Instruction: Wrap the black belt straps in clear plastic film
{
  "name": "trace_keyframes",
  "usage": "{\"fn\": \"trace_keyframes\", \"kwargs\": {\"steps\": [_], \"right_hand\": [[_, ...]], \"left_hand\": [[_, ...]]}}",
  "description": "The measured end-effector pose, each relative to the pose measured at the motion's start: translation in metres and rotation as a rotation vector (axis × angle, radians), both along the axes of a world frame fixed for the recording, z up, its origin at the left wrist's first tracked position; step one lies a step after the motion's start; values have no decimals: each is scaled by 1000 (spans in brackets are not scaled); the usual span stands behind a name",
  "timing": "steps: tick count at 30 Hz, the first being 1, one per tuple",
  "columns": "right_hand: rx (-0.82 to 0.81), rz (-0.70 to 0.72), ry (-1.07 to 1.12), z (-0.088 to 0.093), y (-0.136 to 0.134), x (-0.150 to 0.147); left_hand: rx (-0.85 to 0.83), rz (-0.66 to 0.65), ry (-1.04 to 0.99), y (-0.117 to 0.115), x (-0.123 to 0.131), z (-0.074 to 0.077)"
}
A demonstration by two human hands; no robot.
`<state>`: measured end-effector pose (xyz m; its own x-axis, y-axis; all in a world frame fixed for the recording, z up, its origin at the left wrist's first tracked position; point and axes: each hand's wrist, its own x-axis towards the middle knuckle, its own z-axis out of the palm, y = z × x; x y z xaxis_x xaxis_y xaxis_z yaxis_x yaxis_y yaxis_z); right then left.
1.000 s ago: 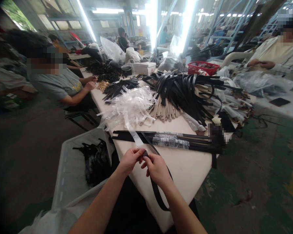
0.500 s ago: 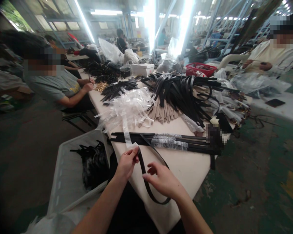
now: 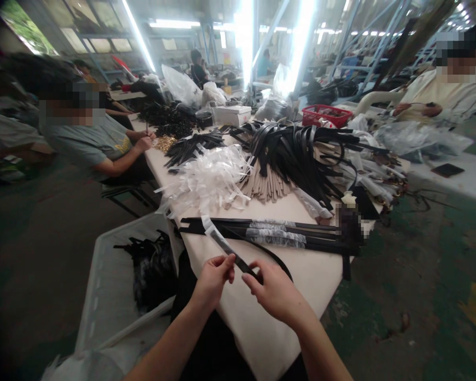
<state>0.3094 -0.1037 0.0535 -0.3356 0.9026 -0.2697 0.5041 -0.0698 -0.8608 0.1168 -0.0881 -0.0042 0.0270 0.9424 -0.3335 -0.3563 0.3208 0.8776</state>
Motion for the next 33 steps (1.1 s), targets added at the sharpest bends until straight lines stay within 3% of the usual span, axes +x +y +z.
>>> {"fn": "trace_keyframes", "kwargs": {"steps": [3,10,14,19,23,25,30,33], "right_hand": [[-124,58,10,-3,-8,13],[-189,30,76,1,2,15],[-88,75,23,10,0,29],[-72,-36,51,11,2,21],[-69,44,19,15,1,30],[-79,94,-22,14,0,36],[-50,85,-18,-5,6,33],[-159,90,-1,-15,7,46]], "left_hand": [[-27,84,-22,4,-7,-1],[33,-190,49,-7,17,-11],[71,-52,52,-6,22,-12],[102,-162,11,-12,37,-11],[85,38,-14,-8,37,-8],[87,74,40,-5,37,-10],[108,-196,146,-21,53,-17],[272,-302,380,-37,43,-7]]}}
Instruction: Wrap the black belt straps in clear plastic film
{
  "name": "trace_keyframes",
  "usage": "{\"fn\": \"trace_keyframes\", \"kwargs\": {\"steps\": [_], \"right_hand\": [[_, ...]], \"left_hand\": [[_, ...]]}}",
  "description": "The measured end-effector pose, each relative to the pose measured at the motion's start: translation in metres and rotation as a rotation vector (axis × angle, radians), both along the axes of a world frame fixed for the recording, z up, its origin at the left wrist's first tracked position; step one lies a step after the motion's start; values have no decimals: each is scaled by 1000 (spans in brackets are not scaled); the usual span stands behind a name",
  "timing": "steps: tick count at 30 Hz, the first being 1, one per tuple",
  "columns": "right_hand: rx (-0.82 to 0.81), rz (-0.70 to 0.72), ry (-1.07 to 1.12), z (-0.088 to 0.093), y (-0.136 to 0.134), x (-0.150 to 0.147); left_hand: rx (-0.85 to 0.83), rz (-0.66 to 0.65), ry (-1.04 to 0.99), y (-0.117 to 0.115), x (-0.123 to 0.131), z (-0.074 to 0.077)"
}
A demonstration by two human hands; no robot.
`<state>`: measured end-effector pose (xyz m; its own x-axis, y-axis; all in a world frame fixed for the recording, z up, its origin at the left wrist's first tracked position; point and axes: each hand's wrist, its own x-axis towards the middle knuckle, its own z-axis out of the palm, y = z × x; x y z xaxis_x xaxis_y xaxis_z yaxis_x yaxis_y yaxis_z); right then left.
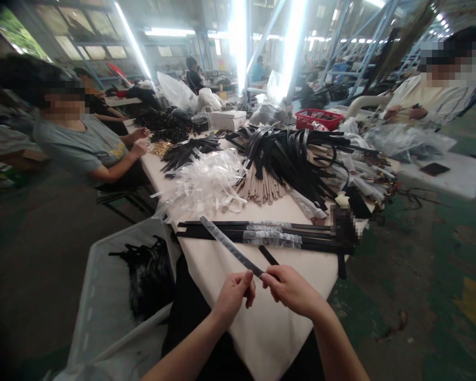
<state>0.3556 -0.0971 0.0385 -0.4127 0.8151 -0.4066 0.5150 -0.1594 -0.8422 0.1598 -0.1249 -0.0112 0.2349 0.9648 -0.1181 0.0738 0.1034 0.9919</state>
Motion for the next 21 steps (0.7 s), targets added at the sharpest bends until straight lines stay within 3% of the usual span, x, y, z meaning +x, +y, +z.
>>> {"fn": "trace_keyframes", "kwargs": {"steps": [4,6,9,12,17,21], "right_hand": [[-52,30,37,-1,-3,24],[-60,53,72,3,-3,27],[-68,86,70,11,-4,29],[-49,95,-20,15,-6,36],[52,62,-125,2,-1,21],[0,54,-73,-11,0,17]], "left_hand": [[674,-89,493,9,-25,24],[845,-233,706,29,-29,28],[848,-397,931,62,-25,19],[809,-385,1026,77,-19,7],[799,-465,1050,64,4,-2],[809,-494,1028,62,3,2]]}}
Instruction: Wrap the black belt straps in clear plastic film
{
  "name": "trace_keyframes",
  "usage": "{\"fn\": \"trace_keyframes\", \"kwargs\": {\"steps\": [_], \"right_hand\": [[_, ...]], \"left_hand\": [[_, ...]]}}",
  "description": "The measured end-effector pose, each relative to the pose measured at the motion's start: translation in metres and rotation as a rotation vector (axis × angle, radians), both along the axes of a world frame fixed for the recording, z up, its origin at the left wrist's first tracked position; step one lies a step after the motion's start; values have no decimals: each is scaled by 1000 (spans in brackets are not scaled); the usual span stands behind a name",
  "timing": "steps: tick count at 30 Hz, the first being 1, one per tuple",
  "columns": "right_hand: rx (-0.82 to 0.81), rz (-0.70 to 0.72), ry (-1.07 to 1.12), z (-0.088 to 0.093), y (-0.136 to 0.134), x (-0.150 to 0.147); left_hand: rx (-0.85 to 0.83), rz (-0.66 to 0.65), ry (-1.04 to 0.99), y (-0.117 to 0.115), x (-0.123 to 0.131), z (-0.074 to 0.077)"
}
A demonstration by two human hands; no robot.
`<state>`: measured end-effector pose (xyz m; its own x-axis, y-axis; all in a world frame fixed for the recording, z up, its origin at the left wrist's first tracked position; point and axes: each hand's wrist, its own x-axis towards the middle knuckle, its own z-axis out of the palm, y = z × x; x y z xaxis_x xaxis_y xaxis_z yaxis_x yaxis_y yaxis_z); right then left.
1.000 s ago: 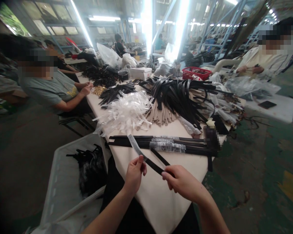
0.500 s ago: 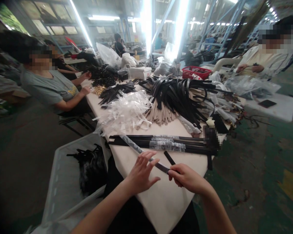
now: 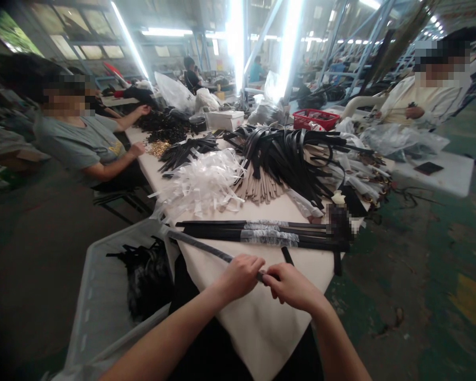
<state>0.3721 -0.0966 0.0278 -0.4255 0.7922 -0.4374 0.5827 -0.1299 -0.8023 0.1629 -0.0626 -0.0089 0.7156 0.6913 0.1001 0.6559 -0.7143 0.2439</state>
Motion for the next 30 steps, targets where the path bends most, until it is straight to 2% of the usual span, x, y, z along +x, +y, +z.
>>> {"fn": "trace_keyframes", "kwargs": {"steps": [4,8,10,13,15,18,20,23,26,30], "right_hand": [[19,-10,-60,-10,3,8],[141,21,-65,-17,11,-6],[129,27,-49,-19,14,-6],[52,9,-50,-21,15,5],[51,3,-68,-24,17,7],[88,13,-67,-28,20,1],[76,18,-47,-29,20,2],[33,12,-32,-30,18,15],[24,16,-19,-32,18,18],[33,46,-9,-33,25,5]], "left_hand": [[-72,142,89,11,-12,-1],[-195,80,113,8,-4,-12],[-170,55,62,7,-4,-14],[-140,154,41,7,-9,-13],[-178,198,60,7,-6,-13],[-228,131,61,6,6,-14],[-197,87,41,7,7,-14],[-119,139,28,11,-2,-12],[-154,187,66,10,3,-14],[-185,61,-10,-1,18,-12]]}}
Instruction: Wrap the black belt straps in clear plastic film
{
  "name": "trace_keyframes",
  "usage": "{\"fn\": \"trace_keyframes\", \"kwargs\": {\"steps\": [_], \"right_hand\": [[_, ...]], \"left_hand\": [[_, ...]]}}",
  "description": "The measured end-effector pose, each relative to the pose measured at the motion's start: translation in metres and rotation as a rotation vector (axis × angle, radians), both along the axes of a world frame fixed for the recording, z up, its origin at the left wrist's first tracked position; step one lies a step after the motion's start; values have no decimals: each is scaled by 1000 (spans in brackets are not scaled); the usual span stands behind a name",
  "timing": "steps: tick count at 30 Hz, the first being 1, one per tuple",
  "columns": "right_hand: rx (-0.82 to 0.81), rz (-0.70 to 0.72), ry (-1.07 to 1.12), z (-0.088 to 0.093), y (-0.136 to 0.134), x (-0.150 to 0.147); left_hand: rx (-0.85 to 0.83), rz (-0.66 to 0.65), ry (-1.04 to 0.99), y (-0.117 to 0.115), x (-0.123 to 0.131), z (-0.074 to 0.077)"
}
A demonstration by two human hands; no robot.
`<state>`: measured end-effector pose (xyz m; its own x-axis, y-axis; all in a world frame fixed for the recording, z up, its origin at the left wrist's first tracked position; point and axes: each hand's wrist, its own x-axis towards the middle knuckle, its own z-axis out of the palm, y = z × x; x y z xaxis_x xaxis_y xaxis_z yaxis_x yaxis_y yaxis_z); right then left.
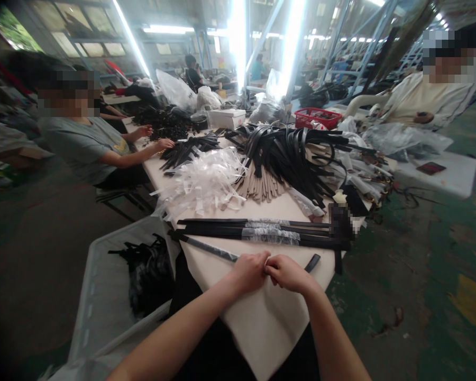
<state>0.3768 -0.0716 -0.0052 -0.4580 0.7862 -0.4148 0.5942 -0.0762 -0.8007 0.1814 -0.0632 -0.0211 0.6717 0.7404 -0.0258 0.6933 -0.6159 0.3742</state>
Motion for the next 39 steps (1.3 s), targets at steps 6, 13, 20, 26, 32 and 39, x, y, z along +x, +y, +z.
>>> {"fn": "trace_keyframes", "kwargs": {"steps": [6,13,20,26,32,39], "right_hand": [[143,27,-329,4,5,51],[646,-184,-416,8,2,-49],[755,-8,-214,-2,27,-241],[799,-20,-351,-1,46,-251],[835,-101,-454,10,26,-152],[633,-142,-694,9,3,-18]], "left_hand": [[303,407,-261,12,-120,3],[199,895,-317,50,-230,-26],[-181,1043,-823,59,-233,-20],[-426,957,-1129,30,-239,27],[-119,1142,-1318,21,-280,51],[-138,1138,-1375,39,-265,31]]}}
